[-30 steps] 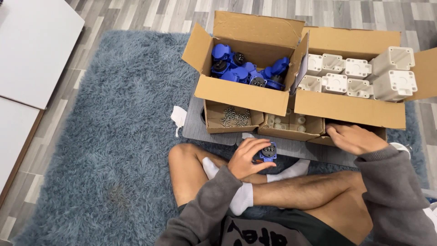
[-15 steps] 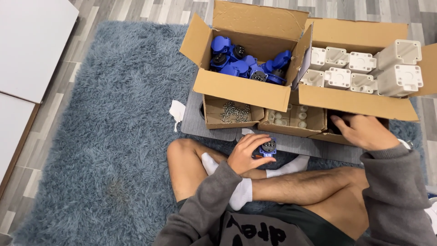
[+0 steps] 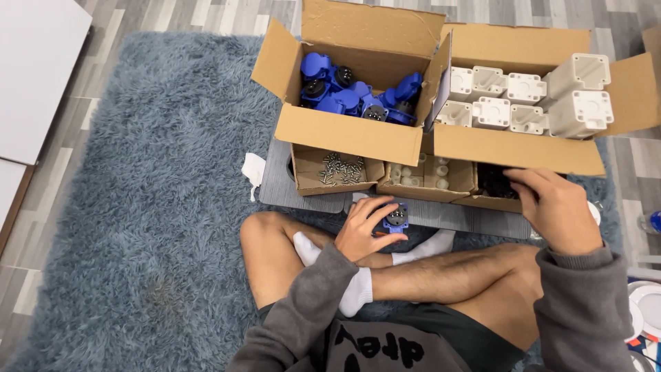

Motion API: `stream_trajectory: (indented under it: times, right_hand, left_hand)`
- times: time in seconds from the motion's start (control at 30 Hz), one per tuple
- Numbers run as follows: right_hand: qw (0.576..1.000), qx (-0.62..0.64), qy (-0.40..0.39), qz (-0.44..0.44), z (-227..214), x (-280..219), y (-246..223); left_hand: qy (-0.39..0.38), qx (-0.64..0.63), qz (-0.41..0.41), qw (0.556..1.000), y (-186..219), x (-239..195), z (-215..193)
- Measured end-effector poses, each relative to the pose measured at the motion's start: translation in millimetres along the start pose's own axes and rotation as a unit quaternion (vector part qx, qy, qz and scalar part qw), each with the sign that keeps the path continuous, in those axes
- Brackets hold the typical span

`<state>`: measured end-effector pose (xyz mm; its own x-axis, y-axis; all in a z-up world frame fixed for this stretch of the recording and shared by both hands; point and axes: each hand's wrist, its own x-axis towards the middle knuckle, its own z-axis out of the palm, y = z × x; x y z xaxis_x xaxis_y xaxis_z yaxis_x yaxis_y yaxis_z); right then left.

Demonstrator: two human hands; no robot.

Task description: A person sits on the floor and assembles electrical light fixture components using a screwdriver.

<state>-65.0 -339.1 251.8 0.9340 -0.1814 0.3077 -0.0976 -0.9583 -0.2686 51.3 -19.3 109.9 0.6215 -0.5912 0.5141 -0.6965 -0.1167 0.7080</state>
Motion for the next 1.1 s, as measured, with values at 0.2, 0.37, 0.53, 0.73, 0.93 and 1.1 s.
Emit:
stream_trajectory:
  times: [0.2, 0.37, 0.53, 0.73, 0.93, 1.1]
  right_hand:
    - [0.995, 0.031, 0.091, 0.029, -24.8, -31.6, -33.8]
    - [0.945, 0.275, 0.127, 0.124, -3.5, -66.4, -42.3]
    - [0.899, 0.399, 0.102, 0.151, 41.8, -71.5, -60.4]
    - [0.838, 0.525, 0.089, 0.117, 103.3, -62.7, -82.4]
    - [0.785, 0.607, 0.058, 0.107, 129.3, -59.3, -99.4]
    - [0.892, 0.435, 0.121, -0.009, 119.4, -45.5, -103.6]
  left_hand:
    - [0.026, 0.014, 0.002, 1.0, -10.5, -7.5, 11.5]
    - [0.037, 0.017, 0.001, 0.999, -11.5, -10.6, 14.9]
    - [0.056, 0.0, -0.019, 0.998, 5.3, -2.5, 3.6]
    - [0.094, -0.159, -0.042, 0.982, 30.3, 7.7, -18.9]
    - [0.092, -0.244, -0.074, 0.963, 37.9, 13.3, -20.1]
    - [0.106, -0.216, -0.031, 0.97, 34.1, 16.0, -24.0]
